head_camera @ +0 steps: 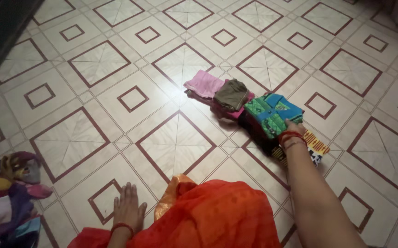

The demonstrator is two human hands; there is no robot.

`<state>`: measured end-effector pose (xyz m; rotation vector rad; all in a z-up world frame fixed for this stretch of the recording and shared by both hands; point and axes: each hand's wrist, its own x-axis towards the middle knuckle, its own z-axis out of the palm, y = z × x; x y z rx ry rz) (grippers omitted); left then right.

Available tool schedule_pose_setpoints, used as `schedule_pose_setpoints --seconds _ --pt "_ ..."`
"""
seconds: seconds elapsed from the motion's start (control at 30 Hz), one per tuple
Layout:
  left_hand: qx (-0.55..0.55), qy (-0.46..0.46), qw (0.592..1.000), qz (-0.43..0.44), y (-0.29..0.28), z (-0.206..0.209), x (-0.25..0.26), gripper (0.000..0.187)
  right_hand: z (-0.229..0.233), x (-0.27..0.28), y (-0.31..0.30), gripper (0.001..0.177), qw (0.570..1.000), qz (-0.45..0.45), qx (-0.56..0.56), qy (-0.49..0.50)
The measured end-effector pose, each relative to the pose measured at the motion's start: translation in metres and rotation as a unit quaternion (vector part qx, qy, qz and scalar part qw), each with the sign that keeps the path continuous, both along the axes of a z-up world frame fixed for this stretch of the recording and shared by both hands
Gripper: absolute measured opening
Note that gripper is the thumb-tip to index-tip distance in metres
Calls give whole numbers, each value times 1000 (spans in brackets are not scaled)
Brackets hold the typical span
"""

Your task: The person folds items of clothing by hand while sitting on the floor, including a small pink garment, a patterned shirt, a green shirt, and a blue shirt, placing each folded item onto a growing stack.

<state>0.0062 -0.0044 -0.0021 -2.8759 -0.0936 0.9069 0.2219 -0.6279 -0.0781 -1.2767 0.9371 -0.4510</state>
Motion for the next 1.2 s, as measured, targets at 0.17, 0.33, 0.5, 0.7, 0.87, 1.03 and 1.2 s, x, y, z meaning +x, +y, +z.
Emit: schedule_pose_setpoints --seconds 0.17,0.33,0.5,0.7,0.87,1.03,1.2 --pt "7 -15 1000 2 1 -7 -3 79 3 6 2 30 997 9 -46 -57" --pt "9 -15 1000 -4 3 -10 -2 78 37 6 -3 29 980 54 -175 72" --pt "22 -3 1000 -14 3 -9 -1 79 78 7 41 69 854 35 -496 156" --pt "23 -7 999 -24 5 -13 -1 78 76 11 105 114 677 337 -615 225" --pt "17 -6 1000 -14 6 -15 -1 78 21 22 72 74 643 360 -634 235" --pt "4 -6 1000 -15 7 -16 -2 77 25 3 58 80 607 381 -676 171" --pt "0 -7 1000 -6 8 -15 -1 78 34 -9 92 89 555 396 -678 275"
